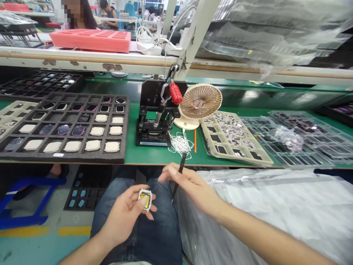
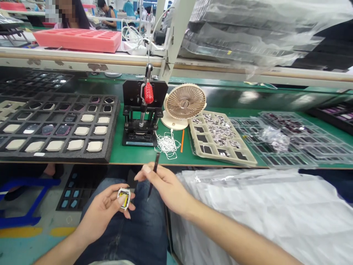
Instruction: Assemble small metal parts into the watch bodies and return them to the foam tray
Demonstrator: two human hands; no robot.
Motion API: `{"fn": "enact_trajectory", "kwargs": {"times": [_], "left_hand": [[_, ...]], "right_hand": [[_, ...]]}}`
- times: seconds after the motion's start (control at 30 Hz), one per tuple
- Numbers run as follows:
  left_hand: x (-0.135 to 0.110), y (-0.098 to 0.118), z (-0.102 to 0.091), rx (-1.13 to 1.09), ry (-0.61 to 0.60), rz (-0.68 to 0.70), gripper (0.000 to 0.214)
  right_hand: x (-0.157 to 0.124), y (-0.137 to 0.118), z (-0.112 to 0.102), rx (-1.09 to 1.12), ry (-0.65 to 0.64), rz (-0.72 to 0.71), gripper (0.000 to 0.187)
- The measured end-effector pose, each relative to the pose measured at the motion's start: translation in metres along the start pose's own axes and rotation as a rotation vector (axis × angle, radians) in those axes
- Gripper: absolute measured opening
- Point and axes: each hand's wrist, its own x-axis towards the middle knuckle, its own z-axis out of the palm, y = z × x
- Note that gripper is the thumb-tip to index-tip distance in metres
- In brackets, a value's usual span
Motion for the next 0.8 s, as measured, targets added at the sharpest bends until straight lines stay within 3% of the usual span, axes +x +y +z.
{"fn": "enact_trajectory", "kwargs": {"times": [0.07, 0.17, 0.23, 0.3, 0.4, 0.57, 0.8], "left_hand": [[-0.001, 0.0, 0.002, 0.033, 0.009, -0.003, 0.048], [-0.003, 0.002, 0.004, 0.081, 0.02, -0.009, 0.049], [-0.004, 0.003, 0.005, 0.09, 0.022, -0.01, 0.051], [-0.005, 0.004, 0.006, 0.073, 0.02, -0.008, 0.052], [-0.008, 0.003, 0.006, 0.05, 0.022, 0.0, 0.051], [-0.009, 0.0, 0.007, 0.05, 0.043, 0.011, 0.048], [-0.009, 0.001, 0.01, 0.074, 0.049, 0.009, 0.048]], "right_hand": [[-0.003, 0.001, -0.004, 0.018, 0.046, 0.028, 0.066], [-0.012, 0.007, -0.002, 0.058, 0.004, 0.065, 0.066], [-0.018, 0.011, 0.003, 0.043, -0.022, -0.126, 0.044], [-0.023, 0.013, 0.007, -0.06, -0.036, -0.411, 0.022], [-0.028, 0.013, 0.009, -0.24, -0.121, -0.665, 0.037], [-0.027, 0.017, 0.011, -0.38, -0.157, -0.764, 0.039], [-0.022, 0.03, 0.018, -0.385, -0.143, -0.863, 0.044]]}}
